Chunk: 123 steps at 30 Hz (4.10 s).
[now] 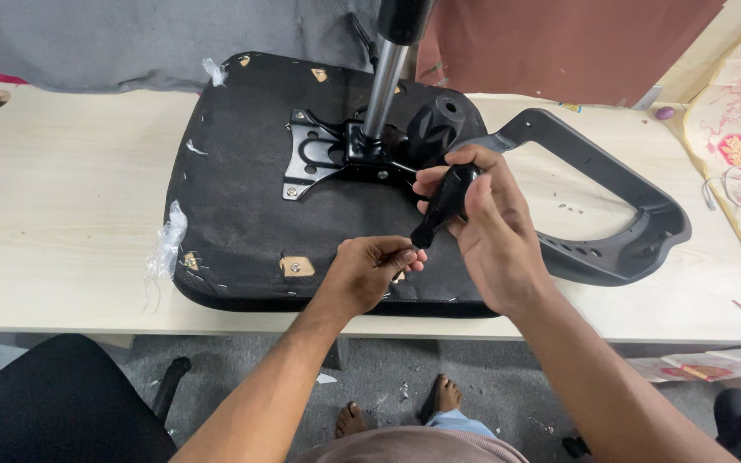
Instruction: The person uses a screwdriver to tighten screws on the underside of an office chair base, securing the frame to the seat. The chair is upside down on a table while the person works on the attachment points.
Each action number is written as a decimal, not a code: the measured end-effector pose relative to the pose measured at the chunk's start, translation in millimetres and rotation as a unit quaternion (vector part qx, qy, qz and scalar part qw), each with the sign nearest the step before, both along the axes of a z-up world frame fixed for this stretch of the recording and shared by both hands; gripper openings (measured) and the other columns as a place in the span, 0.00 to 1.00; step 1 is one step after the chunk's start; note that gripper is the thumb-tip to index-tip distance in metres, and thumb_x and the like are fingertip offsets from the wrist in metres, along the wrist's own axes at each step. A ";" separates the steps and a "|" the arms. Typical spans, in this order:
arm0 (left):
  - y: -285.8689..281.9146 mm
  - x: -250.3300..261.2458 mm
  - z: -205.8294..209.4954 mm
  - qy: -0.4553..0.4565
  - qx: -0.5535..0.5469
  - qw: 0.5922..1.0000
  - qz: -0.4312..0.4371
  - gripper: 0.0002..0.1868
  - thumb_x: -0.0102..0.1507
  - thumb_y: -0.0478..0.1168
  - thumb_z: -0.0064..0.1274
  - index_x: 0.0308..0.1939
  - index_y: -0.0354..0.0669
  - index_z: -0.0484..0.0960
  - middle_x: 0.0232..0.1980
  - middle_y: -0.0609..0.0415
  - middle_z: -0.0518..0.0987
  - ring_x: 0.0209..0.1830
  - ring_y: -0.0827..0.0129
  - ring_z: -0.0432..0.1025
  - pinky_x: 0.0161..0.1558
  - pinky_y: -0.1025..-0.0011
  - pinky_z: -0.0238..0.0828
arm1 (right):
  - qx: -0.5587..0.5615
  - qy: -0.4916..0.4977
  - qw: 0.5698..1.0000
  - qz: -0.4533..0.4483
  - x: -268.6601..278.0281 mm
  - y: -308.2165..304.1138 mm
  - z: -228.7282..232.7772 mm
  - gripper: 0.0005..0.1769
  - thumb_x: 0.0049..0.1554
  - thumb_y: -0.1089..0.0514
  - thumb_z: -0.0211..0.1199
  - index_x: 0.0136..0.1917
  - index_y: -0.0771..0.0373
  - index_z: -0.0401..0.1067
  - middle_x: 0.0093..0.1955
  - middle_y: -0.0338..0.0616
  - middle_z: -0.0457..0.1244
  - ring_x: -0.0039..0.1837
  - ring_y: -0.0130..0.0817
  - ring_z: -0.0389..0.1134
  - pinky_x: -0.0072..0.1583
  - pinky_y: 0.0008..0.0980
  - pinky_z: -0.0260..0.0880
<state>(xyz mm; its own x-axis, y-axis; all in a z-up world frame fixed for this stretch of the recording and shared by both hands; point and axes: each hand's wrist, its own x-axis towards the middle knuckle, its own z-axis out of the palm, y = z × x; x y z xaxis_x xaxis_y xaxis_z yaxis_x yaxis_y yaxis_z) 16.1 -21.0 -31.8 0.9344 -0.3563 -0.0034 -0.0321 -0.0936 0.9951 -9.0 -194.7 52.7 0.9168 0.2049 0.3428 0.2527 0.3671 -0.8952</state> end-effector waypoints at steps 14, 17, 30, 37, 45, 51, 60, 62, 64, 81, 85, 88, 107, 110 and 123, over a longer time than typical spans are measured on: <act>16.3 28.5 26.1 0.031 -0.027 0.979 -0.199 0.30 0.64 0.57 0.52 0.67 0.51 0.76 0.51 0.65 0.85 0.55 0.81 0.73 0.61 0.71 0.68 | 0.071 -0.004 0.997 -0.029 26.8 14.8 5.6 0.10 0.65 0.53 0.45 0.48 0.62 0.59 0.41 0.48 0.56 0.47 0.39 0.58 0.55 0.39 0.63; 15.1 30.7 26.6 0.028 -0.034 0.982 -0.182 0.29 0.65 0.56 0.53 0.65 0.46 0.81 0.50 0.64 0.86 0.48 0.80 0.73 0.61 0.70 0.70 | 0.075 0.003 0.997 -0.011 28.1 13.4 3.5 0.09 0.63 0.55 0.43 0.48 0.62 0.59 0.41 0.48 0.55 0.47 0.38 0.57 0.55 0.40 0.62; 10.2 23.7 23.7 0.073 -0.016 0.986 -0.147 0.31 0.62 0.58 0.55 0.65 0.47 0.80 0.47 0.62 0.86 0.39 0.80 0.69 0.49 0.71 0.69 | 0.073 0.011 0.997 -0.022 25.0 12.0 1.6 0.10 0.61 0.54 0.43 0.45 0.63 0.58 0.39 0.48 0.55 0.45 0.39 0.57 0.53 0.40 0.62; 7.3 17.2 29.0 0.072 0.003 0.989 -0.130 0.33 0.62 0.60 0.52 0.65 0.45 0.80 0.47 0.63 0.86 0.44 0.83 0.74 0.52 0.75 0.71 | 0.059 0.018 0.998 -0.015 27.8 9.5 1.8 0.09 0.60 0.55 0.42 0.44 0.63 0.58 0.39 0.47 0.55 0.45 0.38 0.57 0.51 0.40 0.62; 12.3 18.0 37.9 0.094 0.021 0.983 -0.155 0.30 0.66 0.61 0.48 0.61 0.46 0.85 0.39 0.56 0.78 0.35 0.72 0.65 0.45 0.68 0.69 | 0.035 0.043 0.998 0.003 38.7 6.0 3.3 0.10 0.59 0.54 0.42 0.42 0.62 0.58 0.36 0.49 0.56 0.43 0.38 0.57 0.49 0.38 0.61; 17.2 28.8 47.0 0.115 0.067 0.978 -0.163 0.26 0.58 0.55 0.58 0.58 0.50 0.83 0.46 0.59 0.81 0.37 0.76 0.73 0.45 0.68 0.74 | 0.053 0.021 0.998 0.037 34.1 4.4 -5.0 0.14 0.60 0.51 0.44 0.38 0.62 0.57 0.32 0.49 0.55 0.39 0.39 0.55 0.46 0.38 0.59; 9.7 26.9 42.9 0.105 0.064 0.982 -0.145 0.29 0.54 0.61 0.60 0.55 0.53 0.86 0.45 0.57 0.83 0.42 0.73 0.76 0.49 0.64 0.74 | 0.085 0.029 0.993 0.073 40.8 -6.2 -5.4 0.14 0.59 0.50 0.46 0.36 0.61 0.58 0.31 0.47 0.55 0.37 0.39 0.57 0.43 0.40 0.58; 8.9 28.1 41.1 0.113 0.062 0.982 -0.138 0.29 0.53 0.61 0.61 0.55 0.55 0.86 0.47 0.57 0.84 0.45 0.70 0.77 0.51 0.61 0.75 | 0.075 0.023 0.993 0.086 42.7 -8.6 -5.3 0.15 0.59 0.50 0.46 0.36 0.61 0.59 0.31 0.49 0.56 0.37 0.40 0.57 0.43 0.40 0.59; 10.1 27.2 39.4 0.114 0.038 0.983 -0.141 0.29 0.53 0.60 0.62 0.54 0.52 0.86 0.48 0.54 0.84 0.46 0.63 0.77 0.54 0.56 0.75 | 0.076 0.026 0.991 0.106 45.2 -9.6 -5.6 0.16 0.59 0.50 0.46 0.35 0.61 0.60 0.31 0.50 0.57 0.37 0.41 0.58 0.43 0.40 0.59; 7.8 19.6 33.4 0.085 -0.024 0.984 -0.156 0.23 0.64 0.58 0.54 0.54 0.48 0.87 0.37 0.61 0.80 0.35 0.76 0.67 0.44 0.70 0.66 | 0.068 0.033 0.988 0.137 54.6 -7.2 1.0 0.11 0.56 0.54 0.52 0.42 0.65 0.62 0.40 0.49 0.57 0.46 0.41 0.58 0.55 0.40 0.64; 3.9 18.8 38.1 0.108 -0.005 0.984 -0.141 0.21 0.64 0.55 0.56 0.54 0.50 0.87 0.31 0.61 0.73 0.26 0.79 0.62 0.32 0.74 0.61 | 0.089 0.039 0.992 0.084 52.7 -6.2 6.3 0.08 0.54 0.58 0.52 0.43 0.64 0.61 0.42 0.47 0.56 0.48 0.41 0.58 0.56 0.40 0.62; 3.4 19.1 38.5 0.117 0.033 0.985 -0.118 0.20 0.62 0.55 0.56 0.52 0.51 0.87 0.34 0.61 0.78 0.28 0.76 0.65 0.34 0.71 0.64 | 0.100 0.080 0.991 0.044 47.2 -5.3 7.3 0.08 0.57 0.55 0.51 0.41 0.62 0.60 0.40 0.46 0.55 0.46 0.39 0.57 0.52 0.40 0.62; -2.9 12.1 18.0 0.088 -0.067 0.992 -0.066 0.30 0.57 0.59 0.63 0.55 0.42 0.87 0.33 0.58 0.80 0.33 0.75 0.70 0.41 0.72 0.70 | 0.061 0.069 0.991 0.100 59.7 -2.6 4.5 0.22 0.66 0.48 0.52 0.33 0.58 0.55 0.33 0.42 0.52 0.39 0.32 0.54 0.44 0.33 0.62; -0.9 14.7 17.4 0.116 -0.059 0.990 -0.056 0.31 0.55 0.59 0.63 0.56 0.45 0.86 0.33 0.60 0.81 0.31 0.76 0.70 0.38 0.71 0.70 | 0.052 0.063 0.992 0.092 61.8 0.8 4.8 0.22 0.65 0.47 0.52 0.33 0.58 0.55 0.33 0.43 0.53 0.38 0.32 0.55 0.43 0.32 0.61; 12.0 23.8 46.1 0.084 0.082 0.985 -0.127 0.33 0.57 0.62 0.56 0.61 0.51 0.81 0.54 0.56 0.82 0.57 0.66 0.76 0.60 0.61 0.72 | 0.065 0.059 0.992 0.095 58.9 1.3 1.7 0.22 0.64 0.49 0.53 0.32 0.61 0.56 0.32 0.43 0.52 0.39 0.34 0.55 0.43 0.33 0.59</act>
